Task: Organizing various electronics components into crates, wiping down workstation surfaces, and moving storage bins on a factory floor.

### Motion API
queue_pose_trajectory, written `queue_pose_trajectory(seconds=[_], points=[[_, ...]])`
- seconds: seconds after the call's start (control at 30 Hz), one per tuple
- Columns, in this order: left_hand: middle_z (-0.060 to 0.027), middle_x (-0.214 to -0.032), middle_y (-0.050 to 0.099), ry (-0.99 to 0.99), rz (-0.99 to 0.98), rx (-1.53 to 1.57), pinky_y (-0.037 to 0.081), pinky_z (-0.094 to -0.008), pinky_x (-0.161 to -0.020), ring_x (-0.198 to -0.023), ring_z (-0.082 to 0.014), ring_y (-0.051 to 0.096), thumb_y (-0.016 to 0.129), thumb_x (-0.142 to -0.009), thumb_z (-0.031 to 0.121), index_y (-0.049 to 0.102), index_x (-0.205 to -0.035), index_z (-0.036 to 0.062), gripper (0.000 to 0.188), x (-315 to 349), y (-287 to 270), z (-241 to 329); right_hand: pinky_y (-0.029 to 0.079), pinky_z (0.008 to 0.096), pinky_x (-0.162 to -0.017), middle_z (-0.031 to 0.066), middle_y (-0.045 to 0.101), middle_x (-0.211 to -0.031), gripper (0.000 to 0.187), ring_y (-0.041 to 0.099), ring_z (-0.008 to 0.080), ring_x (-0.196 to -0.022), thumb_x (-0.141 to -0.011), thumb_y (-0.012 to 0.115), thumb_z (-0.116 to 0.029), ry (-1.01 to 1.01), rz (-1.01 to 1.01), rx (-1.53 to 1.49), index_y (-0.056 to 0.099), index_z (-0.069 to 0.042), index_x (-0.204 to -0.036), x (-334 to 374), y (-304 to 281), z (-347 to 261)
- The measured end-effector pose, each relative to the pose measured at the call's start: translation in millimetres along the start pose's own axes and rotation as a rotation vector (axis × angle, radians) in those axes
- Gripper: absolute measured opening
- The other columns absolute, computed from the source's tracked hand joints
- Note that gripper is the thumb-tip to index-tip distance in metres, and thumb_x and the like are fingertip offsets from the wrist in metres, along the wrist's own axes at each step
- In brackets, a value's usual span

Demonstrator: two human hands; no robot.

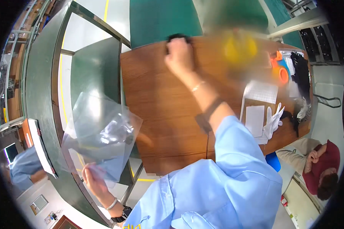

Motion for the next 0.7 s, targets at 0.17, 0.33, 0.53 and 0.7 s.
queue_pose_trajectory(seconds=[0.17, 0.33, 0.53, 0.7], points=[[-0.0108, -0.094, 0.063, 0.06, -0.031, -0.077, 0.051, -0.0319, -0.066, -0.081, -0.0193, 0.06, 0.051, -0.094, 0.017, 0.061, -0.104, 0.0042, 0.019, 11.7, -25.4, 23.1, 0.044, 0.0397, -0.08, 0.0145, 0.058, -0.097, 0.018, 0.052, 0.0317, -0.096, -0.065, 0.062, -0.006, -0.488, -0.46, -0.29, 0.063, -0.001, -0.083, 95.8, 48.9, -146.7], [-0.0113, -0.09, 0.063, 0.168, 0.049, -0.093, 0.05, -0.0337, -0.058, -0.076, -0.0205, 0.06, 0.052, -0.093, 0.018, 0.061, -0.103, 0.0042, 0.019, 17.4, -45.8, 30.8, 0.043, 0.0402, -0.084, 0.0086, 0.061, -0.095, 0.016, 0.053, 0.0284, -0.097, -0.065, 0.062, -0.006, -0.854, -0.499, -0.867, 0.065, -0.006, -0.081, 166.0, 34.5, -155.9], [-0.0118, -0.091, 0.063, 0.227, -0.036, -0.203, 0.049, -0.0337, -0.058, -0.074, -0.0212, 0.059, 0.053, -0.093, 0.017, 0.061, -0.102, 0.0034, 0.018, 64.0, -52.2, 55.8, 0.042, 0.0438, -0.077, 0.0151, 0.055, -0.09, 0.018, 0.051, 0.0333, -0.088, -0.064, 0.06, -0.002, -0.052, 0.154, -0.32, 0.058, -0.002, -0.082, -9.7, 6.0, 19.0], [-0.0115, -0.093, 0.064, 0.27, 0.001, -0.229, 0.048, -0.0343, -0.059, -0.075, -0.0216, 0.059, 0.053, -0.092, 0.016, 0.061, -0.102, 0.0031, 0.018, 83.6, -67.6, 68.9, 0.043, 0.0427, -0.077, 0.0157, 0.057, -0.088, 0.014, 0.052, 0.0317, -0.091, -0.066, 0.059, -0.005, -0.133, 0.13, 0.012, 0.06, -0.002, -0.08, -1.9, 47.7, -43.7]])
Point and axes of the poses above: each hand's wrist, its own x-axis away from the middle knuckle, its own y-axis out of the palm, z = x × y, the point moved 4 cm from there along -x, towards the middle knuckle
